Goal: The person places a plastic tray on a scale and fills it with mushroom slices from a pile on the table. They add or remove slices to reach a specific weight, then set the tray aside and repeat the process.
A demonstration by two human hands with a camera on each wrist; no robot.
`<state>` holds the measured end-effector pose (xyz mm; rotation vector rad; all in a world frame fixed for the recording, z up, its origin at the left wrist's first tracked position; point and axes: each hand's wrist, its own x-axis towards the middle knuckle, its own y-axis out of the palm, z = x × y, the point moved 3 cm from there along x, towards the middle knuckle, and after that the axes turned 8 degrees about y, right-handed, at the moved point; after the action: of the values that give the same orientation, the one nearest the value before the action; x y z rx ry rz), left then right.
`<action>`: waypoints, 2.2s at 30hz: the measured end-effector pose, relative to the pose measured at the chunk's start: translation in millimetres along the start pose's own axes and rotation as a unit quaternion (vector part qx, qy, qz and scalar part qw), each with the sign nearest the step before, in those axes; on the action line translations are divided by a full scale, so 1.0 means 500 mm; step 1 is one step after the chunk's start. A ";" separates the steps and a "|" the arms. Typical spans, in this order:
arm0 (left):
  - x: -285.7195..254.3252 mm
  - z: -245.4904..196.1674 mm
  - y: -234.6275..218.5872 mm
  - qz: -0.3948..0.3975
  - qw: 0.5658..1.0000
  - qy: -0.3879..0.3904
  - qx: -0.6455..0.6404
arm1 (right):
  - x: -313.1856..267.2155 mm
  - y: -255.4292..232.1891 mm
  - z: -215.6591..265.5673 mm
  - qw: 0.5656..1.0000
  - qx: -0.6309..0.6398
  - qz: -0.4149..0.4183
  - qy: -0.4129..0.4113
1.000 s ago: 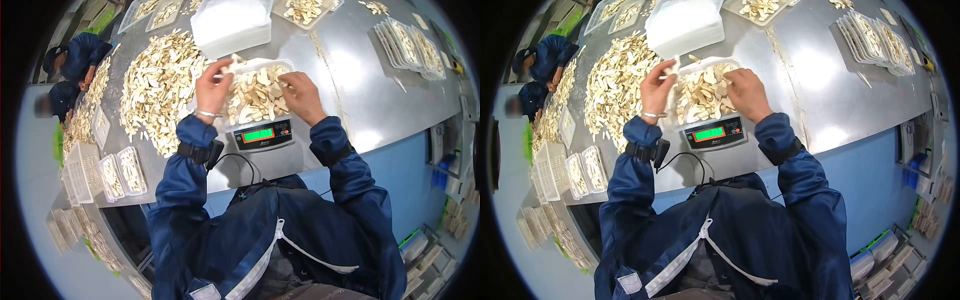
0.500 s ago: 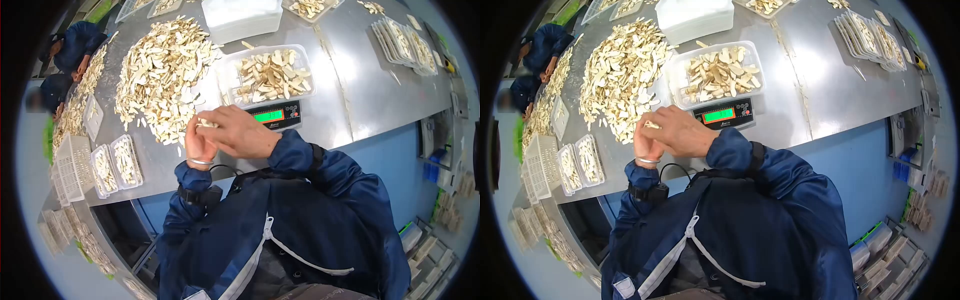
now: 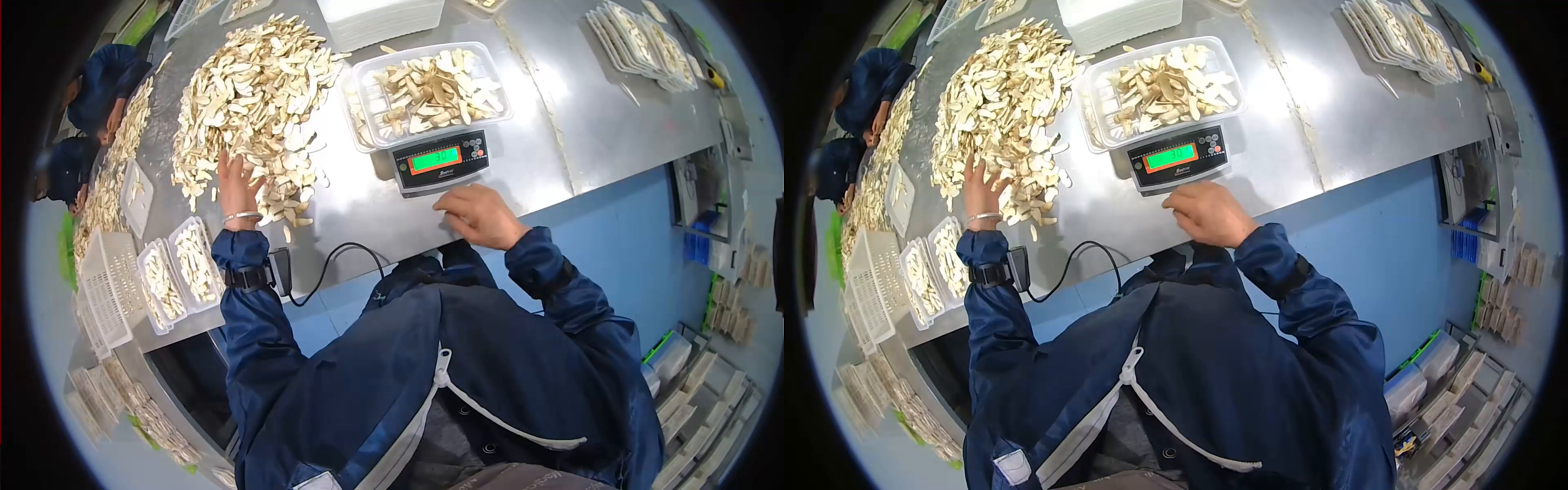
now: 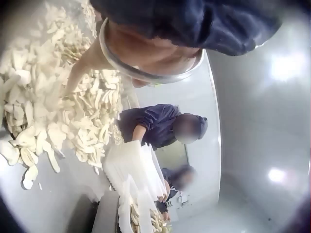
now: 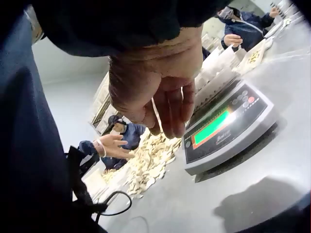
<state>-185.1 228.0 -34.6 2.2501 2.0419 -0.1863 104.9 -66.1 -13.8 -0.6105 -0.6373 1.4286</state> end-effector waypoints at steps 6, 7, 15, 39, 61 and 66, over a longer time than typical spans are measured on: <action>-0.024 -0.013 0.061 0.095 0.975 0.172 0.106 | 0.005 -0.158 -0.096 0.956 0.053 -0.257 0.130; -0.053 -0.034 0.101 0.085 0.978 0.174 0.078 | 0.005 -0.185 -0.119 0.946 0.060 -0.282 0.151; -0.140 -0.076 0.282 0.158 0.934 0.274 0.167 | 0.003 -0.281 -0.212 0.927 0.067 -0.288 0.229; -0.157 -0.036 0.425 0.174 0.824 0.422 0.336 | 0.158 -0.196 -0.320 0.907 0.237 -0.201 0.286; -0.171 -0.047 0.417 0.296 0.705 0.473 0.438 | 0.179 -0.149 -0.269 0.903 0.272 -0.192 0.273; -0.170 -0.048 0.455 0.357 0.666 0.481 0.444 | 0.172 -0.148 -0.267 0.908 0.232 -0.189 0.294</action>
<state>33.6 125.8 0.1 4.3030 0.9860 0.1884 255.6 15.7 -50.0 -0.4669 0.0747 0.9076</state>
